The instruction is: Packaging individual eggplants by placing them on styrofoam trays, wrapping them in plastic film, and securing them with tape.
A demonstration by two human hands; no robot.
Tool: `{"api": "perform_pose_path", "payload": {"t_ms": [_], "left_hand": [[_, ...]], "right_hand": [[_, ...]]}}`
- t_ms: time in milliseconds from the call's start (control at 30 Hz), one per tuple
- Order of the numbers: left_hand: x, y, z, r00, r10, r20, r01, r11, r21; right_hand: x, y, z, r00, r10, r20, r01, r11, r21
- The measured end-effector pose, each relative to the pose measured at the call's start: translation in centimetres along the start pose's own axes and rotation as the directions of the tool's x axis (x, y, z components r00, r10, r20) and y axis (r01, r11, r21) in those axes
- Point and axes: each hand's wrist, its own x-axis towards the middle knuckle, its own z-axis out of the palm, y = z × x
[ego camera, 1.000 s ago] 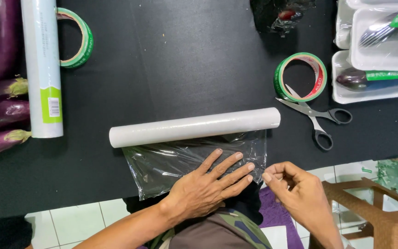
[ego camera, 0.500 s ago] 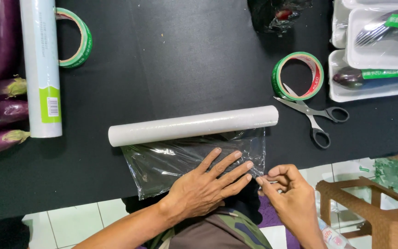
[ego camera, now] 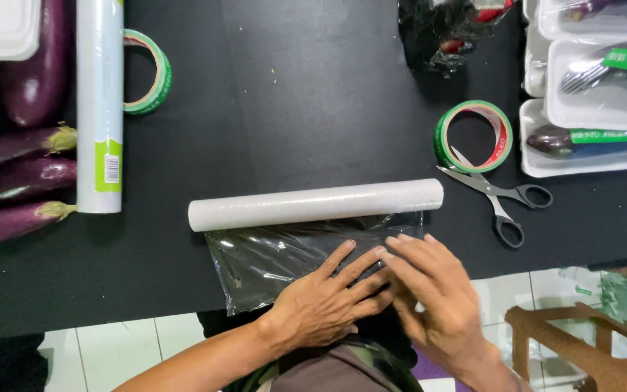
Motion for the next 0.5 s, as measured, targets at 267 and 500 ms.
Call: {"api": "perform_pose_path", "payload": {"t_ms": [267, 500], "left_hand": [[-0.1, 0.2, 0.6, 0.999, -0.021, -0.026, 0.018, 0.992, -0.124], [0.2, -0.3, -0.9, 0.998, -0.061, -0.012, 0.061, 0.998, -0.023]], "right_hand": [[8.9, 2.2, 6.3, 0.98, -0.093, 0.176, 0.176, 0.814, -0.553], [14.5, 3.5, 7.8, 0.996, -0.018, 0.092, 0.067, 0.823, -0.564]]}}
